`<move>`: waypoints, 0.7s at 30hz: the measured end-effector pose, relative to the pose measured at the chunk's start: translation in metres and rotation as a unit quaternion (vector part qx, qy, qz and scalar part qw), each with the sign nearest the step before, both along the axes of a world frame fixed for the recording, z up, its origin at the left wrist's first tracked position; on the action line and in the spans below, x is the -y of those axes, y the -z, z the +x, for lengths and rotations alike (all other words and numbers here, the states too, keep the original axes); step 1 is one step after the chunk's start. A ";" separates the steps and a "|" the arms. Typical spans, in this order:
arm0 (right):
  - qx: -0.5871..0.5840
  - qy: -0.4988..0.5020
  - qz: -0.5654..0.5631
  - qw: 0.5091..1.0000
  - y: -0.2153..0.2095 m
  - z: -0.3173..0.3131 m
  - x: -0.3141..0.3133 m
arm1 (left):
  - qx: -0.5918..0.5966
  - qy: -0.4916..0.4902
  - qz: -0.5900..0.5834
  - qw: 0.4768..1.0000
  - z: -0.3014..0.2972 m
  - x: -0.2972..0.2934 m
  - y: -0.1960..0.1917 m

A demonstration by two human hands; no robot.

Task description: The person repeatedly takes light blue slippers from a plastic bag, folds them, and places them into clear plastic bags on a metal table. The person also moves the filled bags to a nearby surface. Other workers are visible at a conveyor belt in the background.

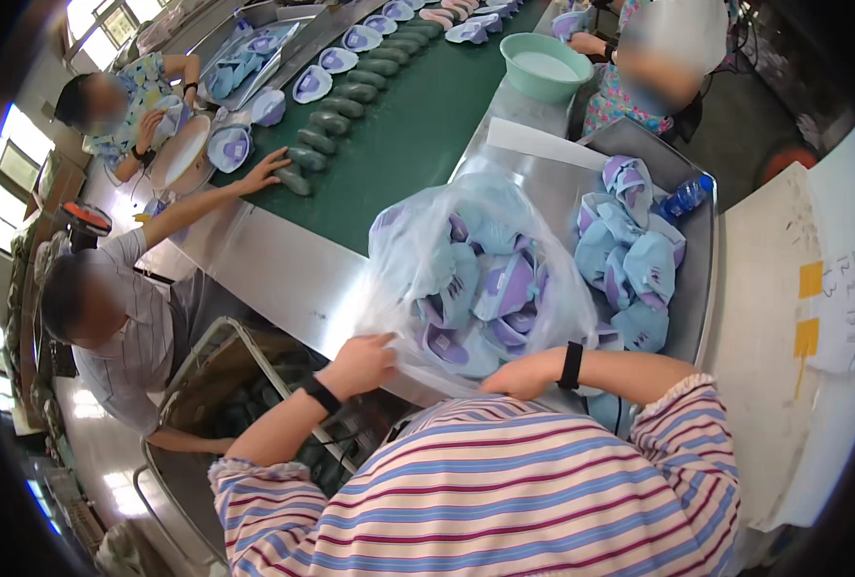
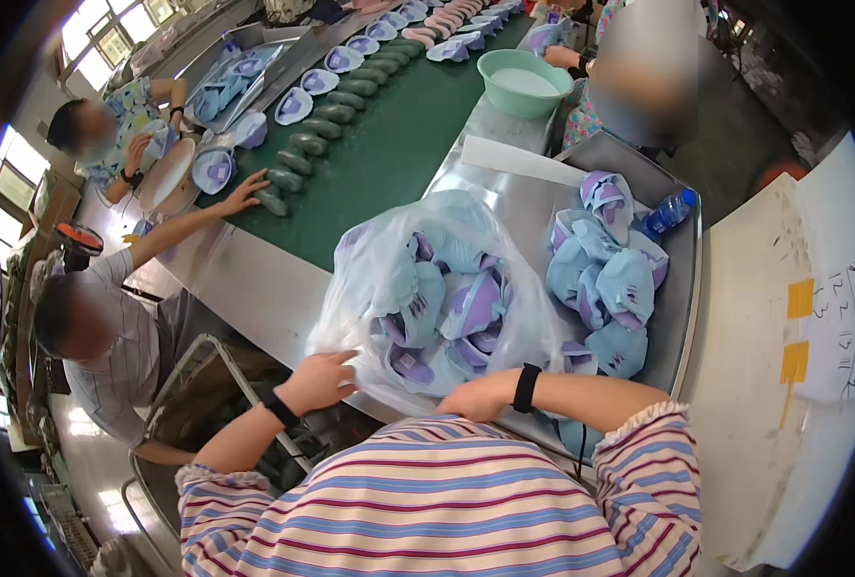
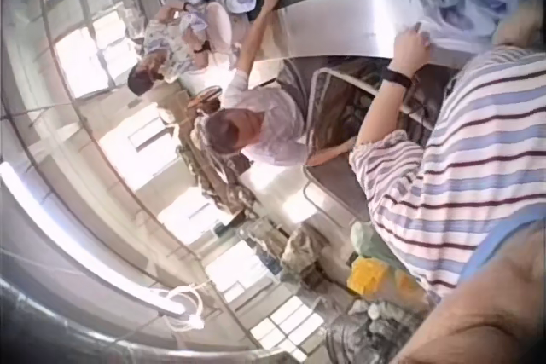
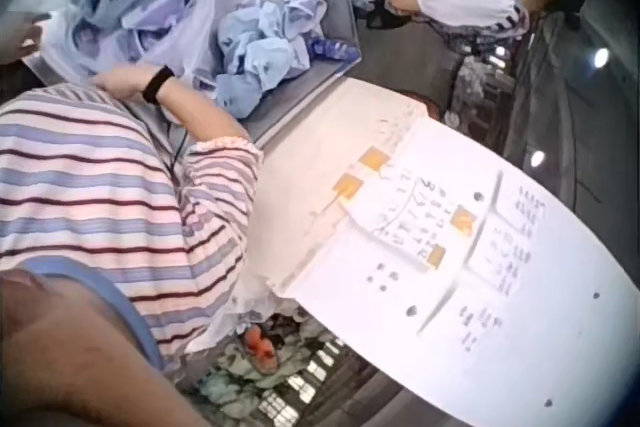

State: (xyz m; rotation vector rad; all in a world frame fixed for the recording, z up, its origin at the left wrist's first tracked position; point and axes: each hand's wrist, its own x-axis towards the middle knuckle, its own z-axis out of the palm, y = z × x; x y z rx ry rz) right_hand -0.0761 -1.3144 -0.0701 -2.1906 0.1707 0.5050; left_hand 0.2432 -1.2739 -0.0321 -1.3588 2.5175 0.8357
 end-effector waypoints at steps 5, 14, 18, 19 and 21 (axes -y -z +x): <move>0.138 0.205 -0.071 0.966 -0.033 0.033 0.058 | -0.064 -0.258 -0.164 0.950 0.022 0.015 0.000; 0.046 0.262 -0.353 0.897 0.013 0.152 0.078 | -0.130 -0.470 -0.214 0.847 0.078 0.130 0.040; 0.130 0.135 -0.312 0.931 0.009 0.096 0.069 | -0.094 -0.387 -0.201 0.895 0.061 0.099 0.020; 0.160 0.122 -0.310 0.929 0.012 0.072 0.068 | -0.083 -0.384 -0.138 0.909 0.042 0.095 -0.012; 0.195 0.057 -0.301 0.932 0.013 0.037 0.062 | -0.092 -0.336 -0.078 0.934 0.011 0.083 -0.057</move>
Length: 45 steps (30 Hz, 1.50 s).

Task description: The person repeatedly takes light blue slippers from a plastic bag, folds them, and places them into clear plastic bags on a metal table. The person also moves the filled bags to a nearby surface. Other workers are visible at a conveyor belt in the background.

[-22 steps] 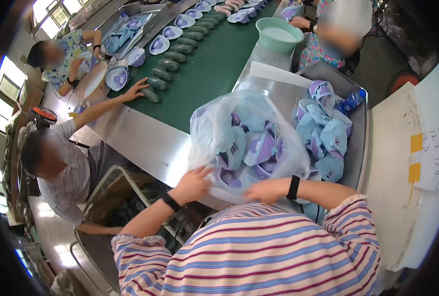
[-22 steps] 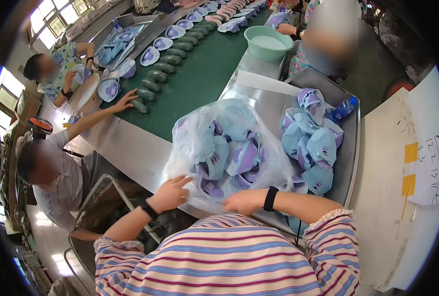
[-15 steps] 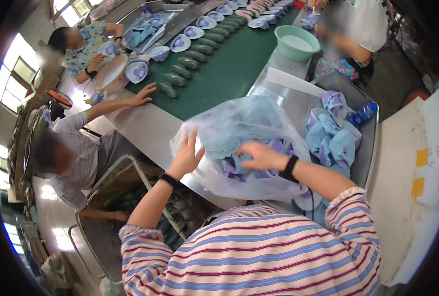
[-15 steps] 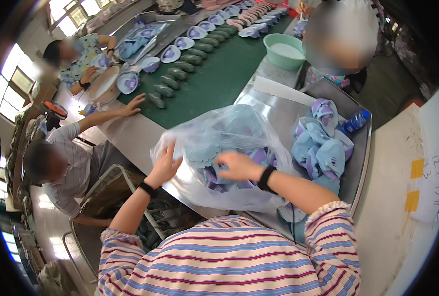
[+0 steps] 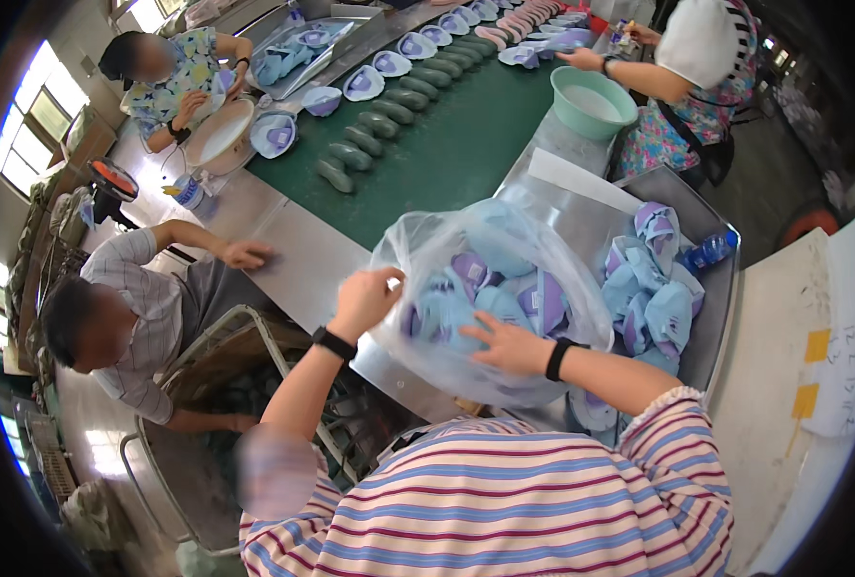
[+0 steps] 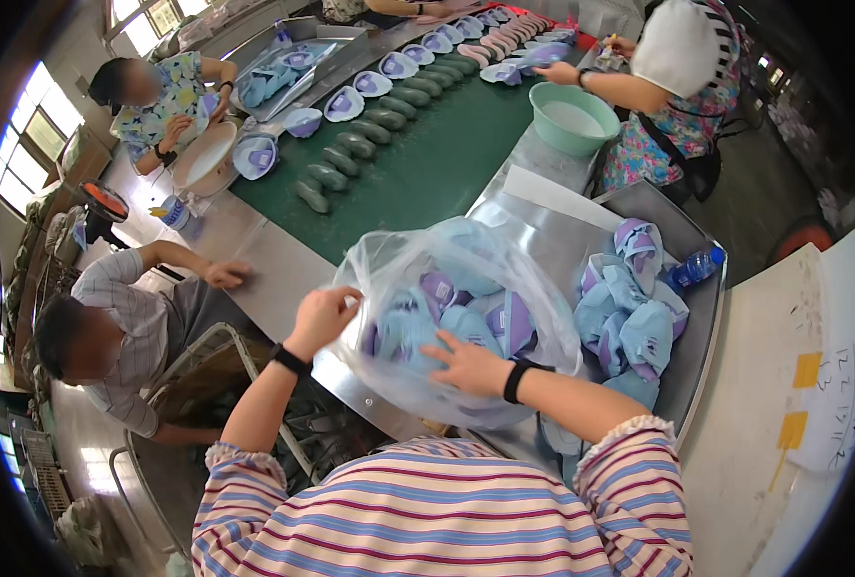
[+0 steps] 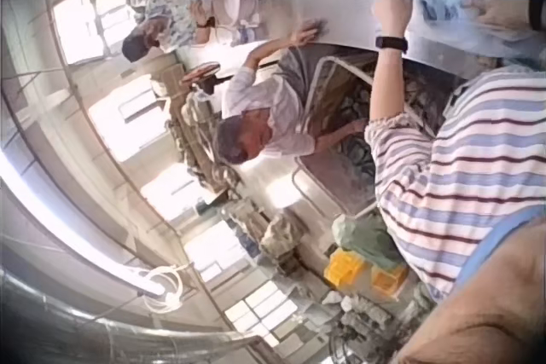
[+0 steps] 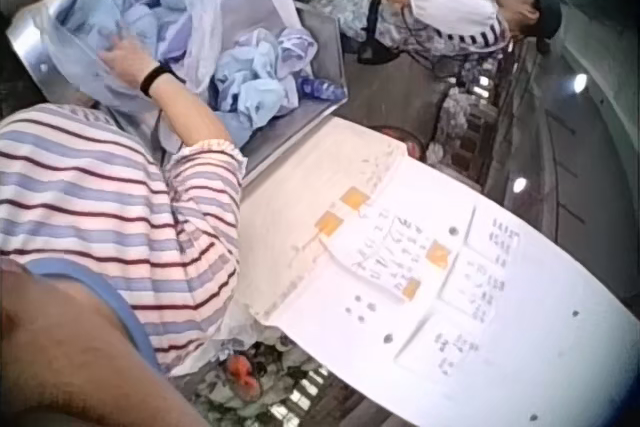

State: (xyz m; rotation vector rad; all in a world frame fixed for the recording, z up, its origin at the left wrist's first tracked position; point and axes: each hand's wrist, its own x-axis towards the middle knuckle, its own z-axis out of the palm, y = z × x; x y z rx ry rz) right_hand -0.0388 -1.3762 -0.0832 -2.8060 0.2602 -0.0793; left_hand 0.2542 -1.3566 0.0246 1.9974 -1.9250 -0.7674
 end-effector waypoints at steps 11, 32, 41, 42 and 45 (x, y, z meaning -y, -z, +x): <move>-0.095 0.283 0.142 0.944 -0.042 -0.028 -0.039 | 0.047 0.362 0.090 0.927 -0.051 0.019 0.107; 0.276 0.289 0.466 0.789 -0.119 -0.003 -0.023 | -0.547 -0.118 -0.063 0.826 -0.083 -0.050 -0.023; 0.452 0.176 0.770 0.415 -0.099 -0.065 -0.057 | -0.598 0.167 0.016 0.784 -0.101 -0.032 -0.015; 0.478 0.105 0.809 0.325 -0.098 -0.072 -0.059 | -0.660 0.112 0.043 0.742 -0.100 -0.030 -0.011; 0.523 0.051 0.787 0.322 -0.108 -0.090 -0.063 | -0.767 0.011 0.094 0.635 -0.102 -0.020 -0.008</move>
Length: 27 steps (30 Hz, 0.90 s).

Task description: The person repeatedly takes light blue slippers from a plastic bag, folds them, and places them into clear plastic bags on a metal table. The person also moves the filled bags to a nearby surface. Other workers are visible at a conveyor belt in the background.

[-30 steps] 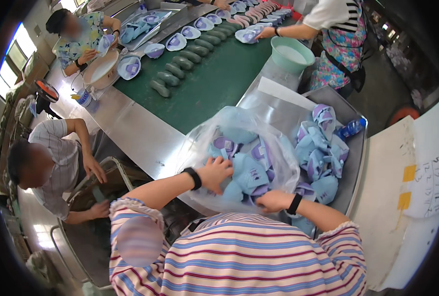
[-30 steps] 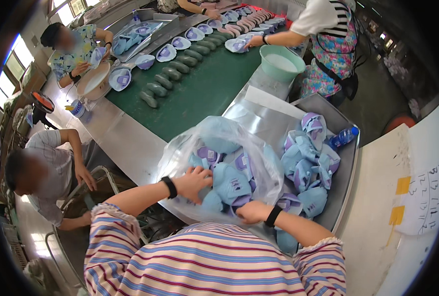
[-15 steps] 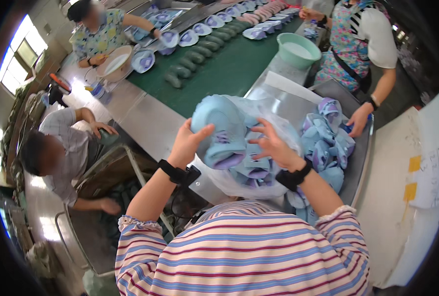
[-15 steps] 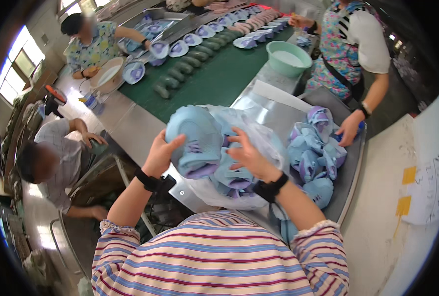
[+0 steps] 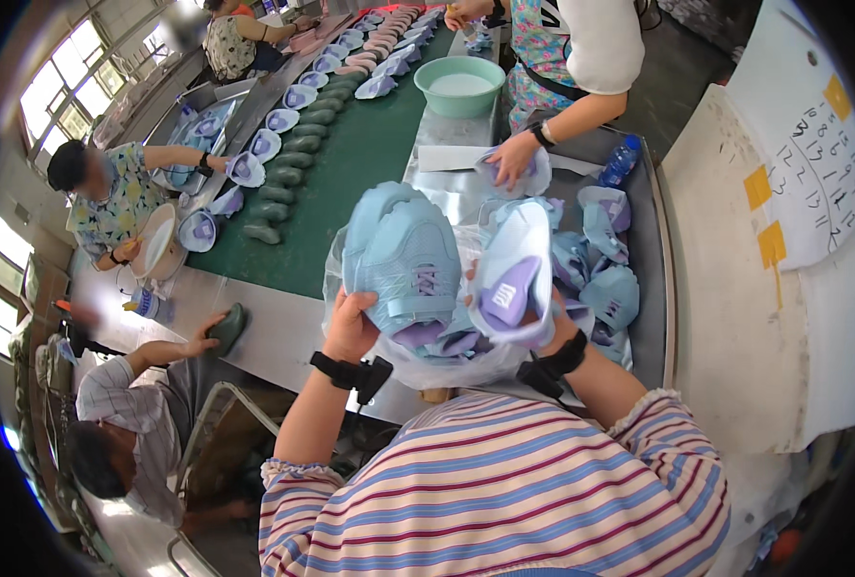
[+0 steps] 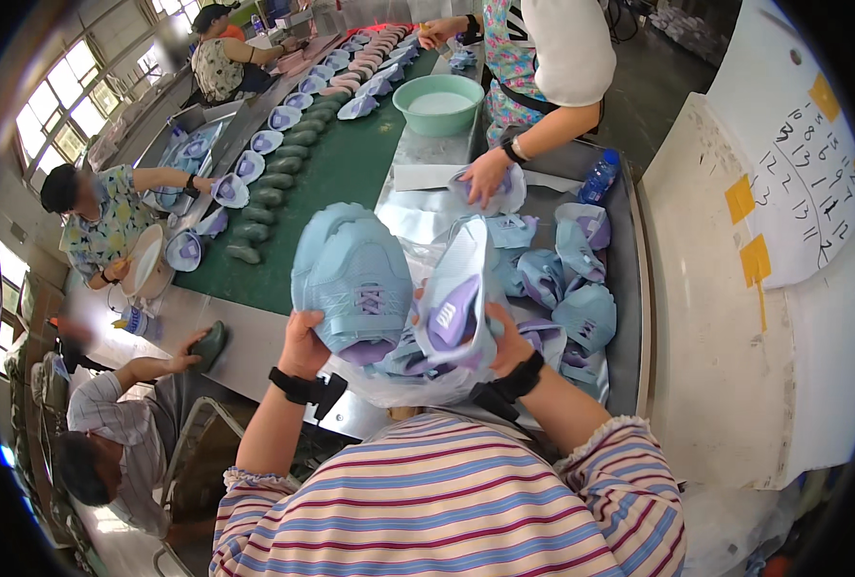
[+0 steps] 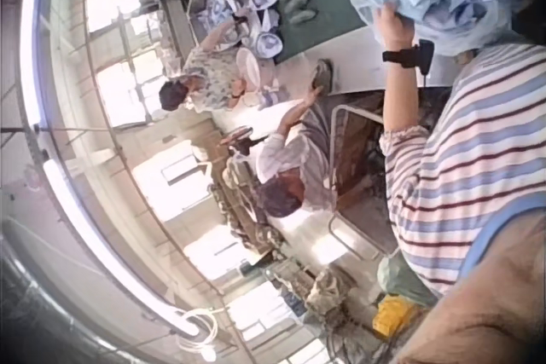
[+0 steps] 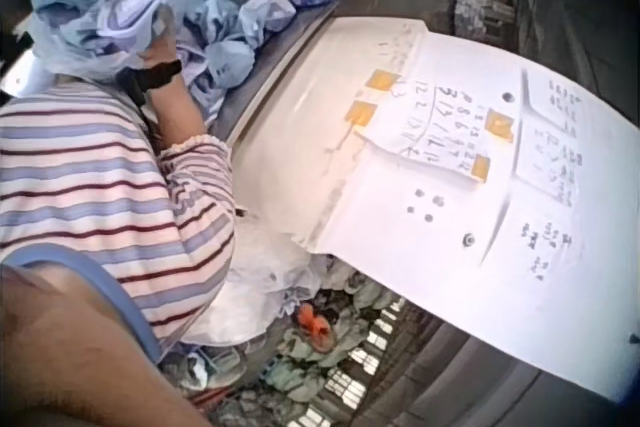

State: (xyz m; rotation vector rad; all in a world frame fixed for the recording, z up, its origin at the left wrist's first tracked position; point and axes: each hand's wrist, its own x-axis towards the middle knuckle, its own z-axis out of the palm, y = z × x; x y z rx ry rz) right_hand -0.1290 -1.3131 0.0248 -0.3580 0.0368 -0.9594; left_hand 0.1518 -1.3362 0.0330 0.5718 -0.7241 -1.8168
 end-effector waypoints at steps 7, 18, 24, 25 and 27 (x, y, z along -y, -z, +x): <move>-0.418 0.151 -0.248 0.861 -0.006 -0.022 0.018 | 0.024 0.058 -0.009 0.998 -0.021 0.018 0.009; -0.620 0.526 -0.456 0.362 -0.009 0.031 -0.005 | 0.177 -0.097 -0.128 0.971 -0.047 0.018 -0.040; -0.450 0.472 -0.632 0.419 -0.007 0.017 -0.003 | 0.174 -0.178 0.064 0.966 -0.038 0.037 -0.038; -0.448 0.460 -0.644 0.415 -0.014 0.014 -0.001 | 0.113 -0.182 0.098 0.972 -0.037 0.044 -0.027; -0.461 0.441 -0.646 0.419 -0.010 0.002 -0.002 | -0.007 -0.183 0.136 0.974 -0.038 0.057 -0.006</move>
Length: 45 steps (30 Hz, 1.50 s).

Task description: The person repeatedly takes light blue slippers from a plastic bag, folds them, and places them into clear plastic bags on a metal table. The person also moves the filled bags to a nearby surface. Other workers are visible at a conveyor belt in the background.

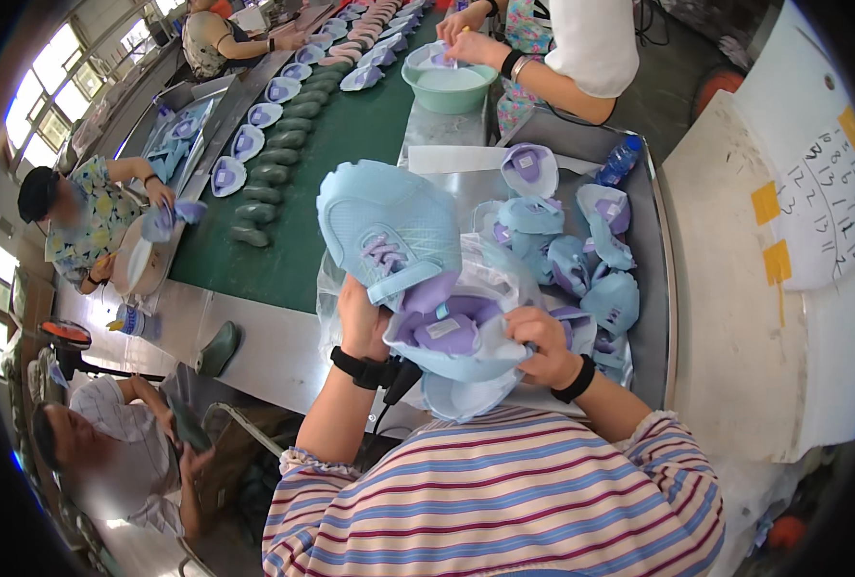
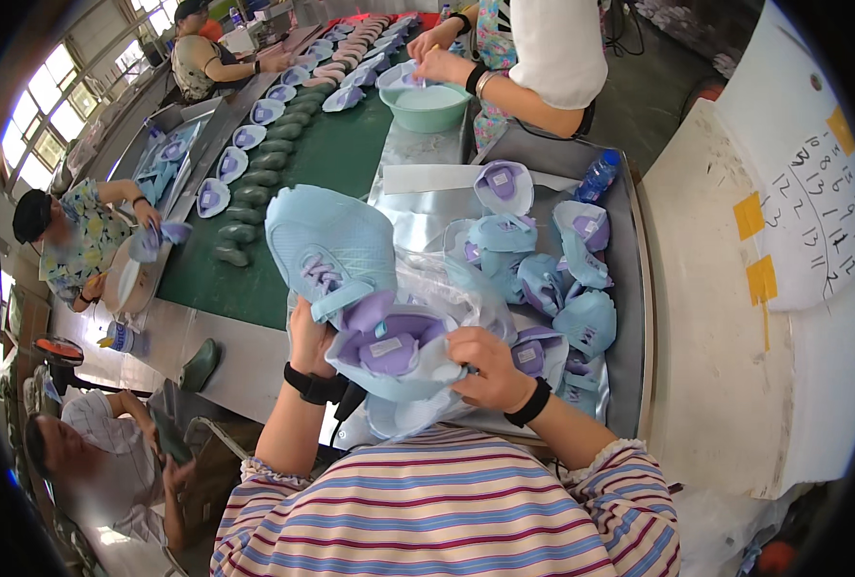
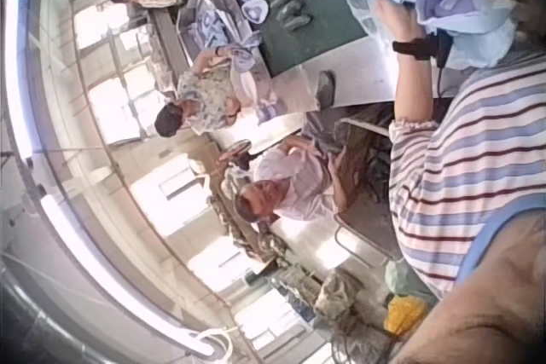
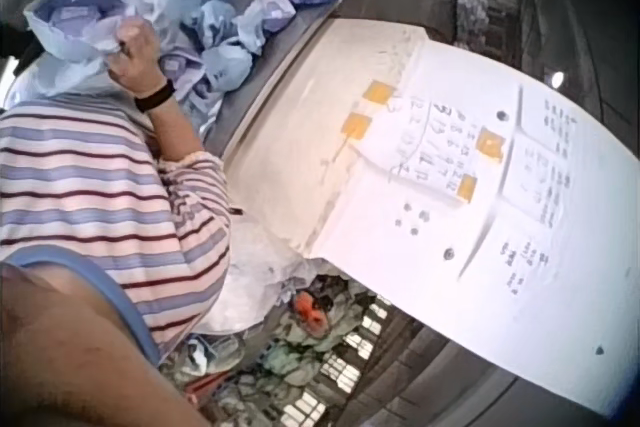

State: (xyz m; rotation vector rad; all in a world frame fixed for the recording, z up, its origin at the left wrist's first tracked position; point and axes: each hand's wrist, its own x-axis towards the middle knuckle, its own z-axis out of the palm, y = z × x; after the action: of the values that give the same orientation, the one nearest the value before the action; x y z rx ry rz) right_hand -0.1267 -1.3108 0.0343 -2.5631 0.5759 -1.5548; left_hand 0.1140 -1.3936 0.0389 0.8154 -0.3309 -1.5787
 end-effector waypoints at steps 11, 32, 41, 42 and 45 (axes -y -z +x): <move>0.244 -0.092 0.645 0.719 0.015 -0.053 0.093 | 0.460 0.160 -0.241 0.839 -0.023 0.063 0.027; -0.013 -0.011 0.596 0.803 0.068 0.005 0.064 | 0.212 0.279 -0.228 0.908 0.017 -0.035 0.094; -0.197 0.572 0.096 0.790 -0.002 -0.169 0.111 | 0.689 0.364 -0.128 0.614 0.060 -0.022 0.172; -0.139 0.538 0.093 0.826 -0.009 -0.162 0.110 | 0.711 0.368 -0.136 0.583 0.048 -0.019 0.165; 0.038 0.330 0.302 0.894 -0.022 -0.072 0.098 | 0.744 0.337 -0.130 0.562 0.025 -0.017 0.199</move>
State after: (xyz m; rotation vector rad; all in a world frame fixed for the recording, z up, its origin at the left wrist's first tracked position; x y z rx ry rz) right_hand -0.1982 -1.4093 0.0563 -1.8992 1.7325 -1.2904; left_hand 0.1386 -1.3766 -0.1601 1.7622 -2.2757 -0.9476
